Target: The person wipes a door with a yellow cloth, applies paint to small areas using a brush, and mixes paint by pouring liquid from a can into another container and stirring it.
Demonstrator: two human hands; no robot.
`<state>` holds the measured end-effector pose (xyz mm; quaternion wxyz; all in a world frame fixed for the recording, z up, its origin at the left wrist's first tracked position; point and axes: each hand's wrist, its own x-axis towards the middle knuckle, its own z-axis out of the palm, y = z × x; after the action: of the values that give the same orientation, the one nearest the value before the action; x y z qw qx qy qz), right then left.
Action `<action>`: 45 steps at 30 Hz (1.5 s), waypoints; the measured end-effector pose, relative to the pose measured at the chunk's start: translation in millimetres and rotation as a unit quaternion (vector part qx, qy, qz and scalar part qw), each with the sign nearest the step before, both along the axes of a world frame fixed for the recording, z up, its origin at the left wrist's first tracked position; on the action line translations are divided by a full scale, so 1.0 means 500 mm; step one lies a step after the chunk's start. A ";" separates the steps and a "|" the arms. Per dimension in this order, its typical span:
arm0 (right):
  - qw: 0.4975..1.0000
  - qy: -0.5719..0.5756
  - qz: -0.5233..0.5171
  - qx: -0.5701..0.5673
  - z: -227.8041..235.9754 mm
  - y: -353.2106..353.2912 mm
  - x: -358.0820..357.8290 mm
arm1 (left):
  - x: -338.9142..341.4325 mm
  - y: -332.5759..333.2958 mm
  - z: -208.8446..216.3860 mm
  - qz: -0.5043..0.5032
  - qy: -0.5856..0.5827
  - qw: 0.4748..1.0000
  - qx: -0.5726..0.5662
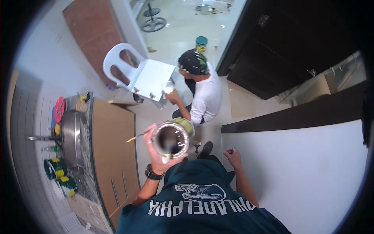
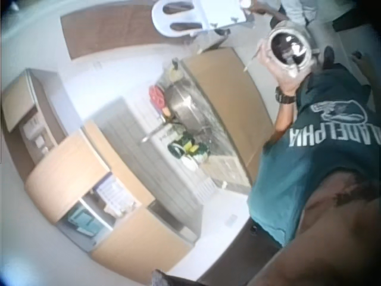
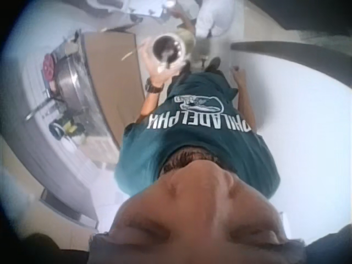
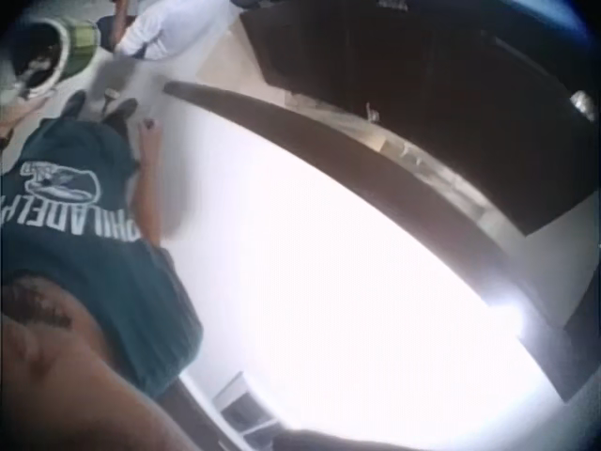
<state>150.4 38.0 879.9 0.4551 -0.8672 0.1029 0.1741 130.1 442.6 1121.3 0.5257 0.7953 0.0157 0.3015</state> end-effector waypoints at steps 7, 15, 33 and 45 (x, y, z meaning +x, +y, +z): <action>0.999 0.048 -0.003 -0.012 -0.046 -0.009 0.098 | 0.062 -0.008 0.124 -0.030 -0.004 0.999 0.027; 0.998 0.041 -0.021 -0.049 -0.058 0.044 0.346 | 0.141 0.057 0.194 -0.011 0.013 0.999 0.027; 0.928 0.202 -0.003 -0.312 -0.222 -0.263 0.869 | 0.638 -0.010 0.119 0.205 0.054 0.976 -0.039; 0.964 0.173 0.117 -0.165 -0.103 -0.551 1.290 | 1.307 -0.147 0.182 0.333 -0.001 0.942 -0.047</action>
<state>795.3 -237.7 828.5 0.2570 -0.8931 0.1055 0.3538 783.6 368.9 1212.5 0.4318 0.7191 0.2933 0.4588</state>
